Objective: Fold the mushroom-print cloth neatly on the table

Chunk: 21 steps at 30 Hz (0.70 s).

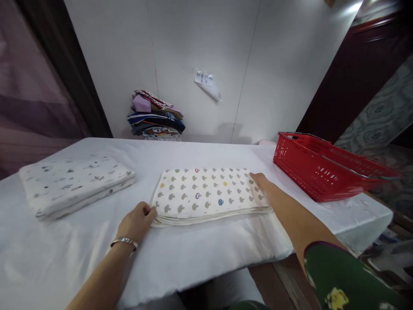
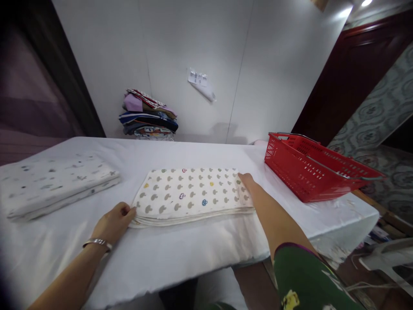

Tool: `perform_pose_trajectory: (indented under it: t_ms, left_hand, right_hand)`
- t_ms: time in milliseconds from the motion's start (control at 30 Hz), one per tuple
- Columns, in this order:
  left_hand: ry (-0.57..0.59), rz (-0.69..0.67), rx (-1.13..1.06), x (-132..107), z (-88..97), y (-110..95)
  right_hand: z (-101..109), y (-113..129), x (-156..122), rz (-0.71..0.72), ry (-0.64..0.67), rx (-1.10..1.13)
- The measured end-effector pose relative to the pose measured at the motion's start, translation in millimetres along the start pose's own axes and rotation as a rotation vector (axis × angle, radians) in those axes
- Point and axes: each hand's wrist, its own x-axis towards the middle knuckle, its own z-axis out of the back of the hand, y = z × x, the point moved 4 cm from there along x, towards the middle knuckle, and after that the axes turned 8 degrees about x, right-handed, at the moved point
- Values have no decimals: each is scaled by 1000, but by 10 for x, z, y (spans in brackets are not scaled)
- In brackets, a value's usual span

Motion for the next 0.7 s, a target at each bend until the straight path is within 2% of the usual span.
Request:
perform_pose_trajectory:
  t_ms: [100, 333, 700]
  left_hand:
    - [5, -5, -2, 3, -1, 1]
    - [26, 11, 10, -20, 21, -19]
    - [35, 6, 15, -17, 4, -8]
  right_hand:
    - [-9, 11, 52, -25, -28, -36]
    - [-38, 12, 29, 78, -39, -150]
    - [-80, 199, 113, 43, 0, -252]
